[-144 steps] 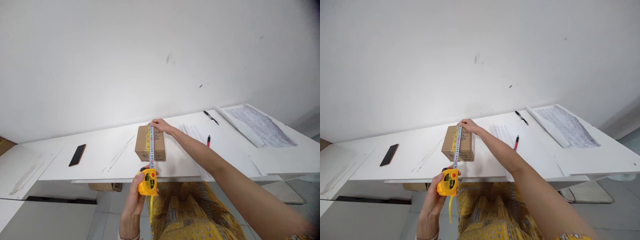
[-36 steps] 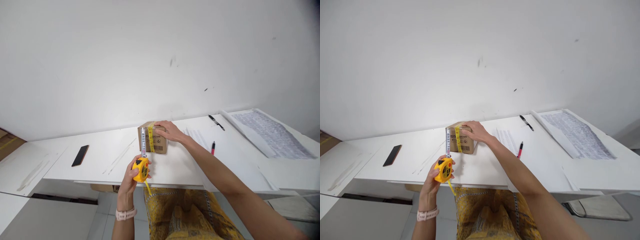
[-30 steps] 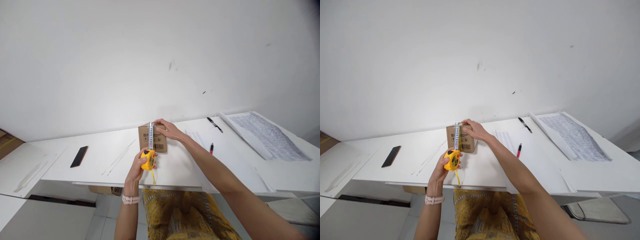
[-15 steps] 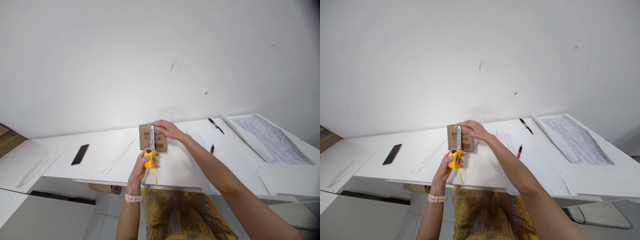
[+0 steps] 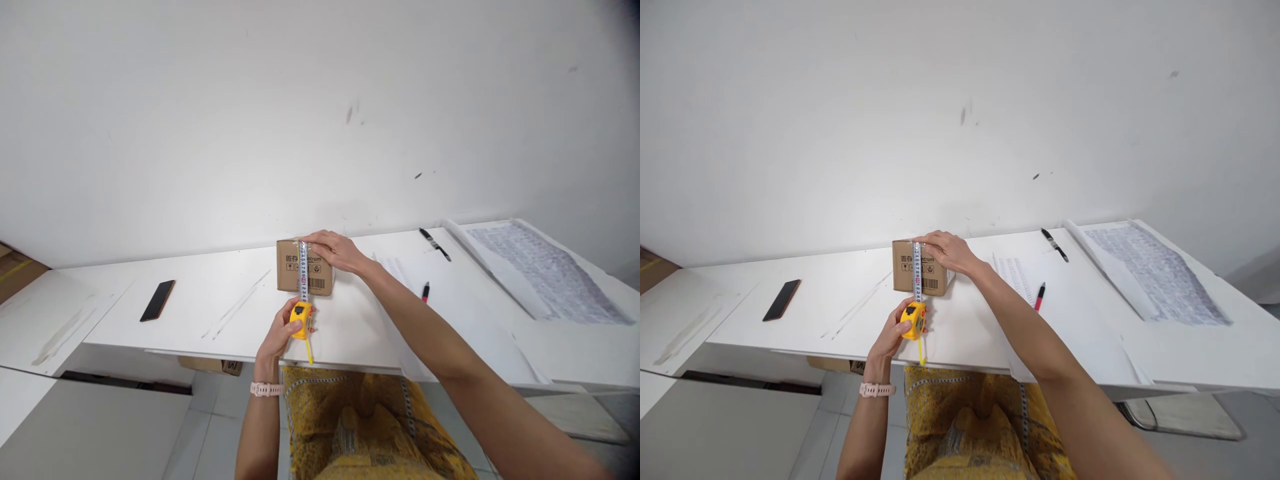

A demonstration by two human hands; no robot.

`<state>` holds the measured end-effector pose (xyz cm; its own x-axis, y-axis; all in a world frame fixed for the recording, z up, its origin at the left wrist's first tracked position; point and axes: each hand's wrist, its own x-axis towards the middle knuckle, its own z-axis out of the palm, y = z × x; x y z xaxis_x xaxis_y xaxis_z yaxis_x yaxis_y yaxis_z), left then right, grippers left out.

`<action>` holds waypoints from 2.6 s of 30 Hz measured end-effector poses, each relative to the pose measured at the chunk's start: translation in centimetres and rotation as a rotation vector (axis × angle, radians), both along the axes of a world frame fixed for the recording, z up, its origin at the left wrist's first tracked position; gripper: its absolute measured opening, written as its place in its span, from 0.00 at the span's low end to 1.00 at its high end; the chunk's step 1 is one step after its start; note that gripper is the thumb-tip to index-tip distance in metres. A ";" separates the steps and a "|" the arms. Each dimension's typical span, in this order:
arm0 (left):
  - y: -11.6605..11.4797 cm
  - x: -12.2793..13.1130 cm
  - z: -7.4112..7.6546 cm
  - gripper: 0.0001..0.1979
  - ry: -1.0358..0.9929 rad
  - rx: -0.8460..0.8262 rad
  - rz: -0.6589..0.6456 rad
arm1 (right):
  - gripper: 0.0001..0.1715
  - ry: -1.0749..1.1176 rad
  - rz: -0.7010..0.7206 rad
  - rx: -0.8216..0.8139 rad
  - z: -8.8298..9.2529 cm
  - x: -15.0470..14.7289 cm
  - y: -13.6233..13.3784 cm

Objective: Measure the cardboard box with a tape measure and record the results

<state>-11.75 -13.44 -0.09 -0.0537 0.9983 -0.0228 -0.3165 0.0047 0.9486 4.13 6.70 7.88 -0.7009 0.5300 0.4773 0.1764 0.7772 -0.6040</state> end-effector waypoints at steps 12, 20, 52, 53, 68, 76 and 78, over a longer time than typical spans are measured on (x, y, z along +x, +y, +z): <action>0.1 -0.4 -1.4 0.33 -0.026 -0.020 -0.003 | 0.22 0.000 -0.016 0.026 -0.3 -0.1 -0.3; -3.8 0.3 -0.2 0.35 -0.047 -0.026 0.066 | 0.24 0.014 -0.050 0.151 -1.4 0.2 -2.8; -0.8 10.1 10.2 0.48 0.907 0.106 -0.035 | 0.20 0.202 -0.815 -0.347 -9.2 19.5 -13.0; 0.1 9.2 11.1 0.46 1.010 0.146 0.106 | 0.20 0.150 -0.887 -0.346 -9.3 20.0 -11.2; 9.6 5.9 10.8 0.24 1.787 0.245 0.504 | 0.21 -0.550 -0.850 -0.258 -11.3 18.6 -3.3; 10.4 20.7 3.6 0.16 1.424 0.439 -0.187 | 0.18 0.663 -0.538 -0.803 -11.4 22.3 -3.1; 10.6 22.5 2.2 0.18 1.536 0.289 -0.345 | 0.21 0.771 -0.478 -0.809 -10.9 22.8 -3.6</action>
<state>10.76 -2.85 2.07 0.3719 0.9280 0.0206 0.8727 -0.3572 0.3329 26.89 3.11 -2.97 -0.0314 0.9951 0.0941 -0.2772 0.0818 -0.9573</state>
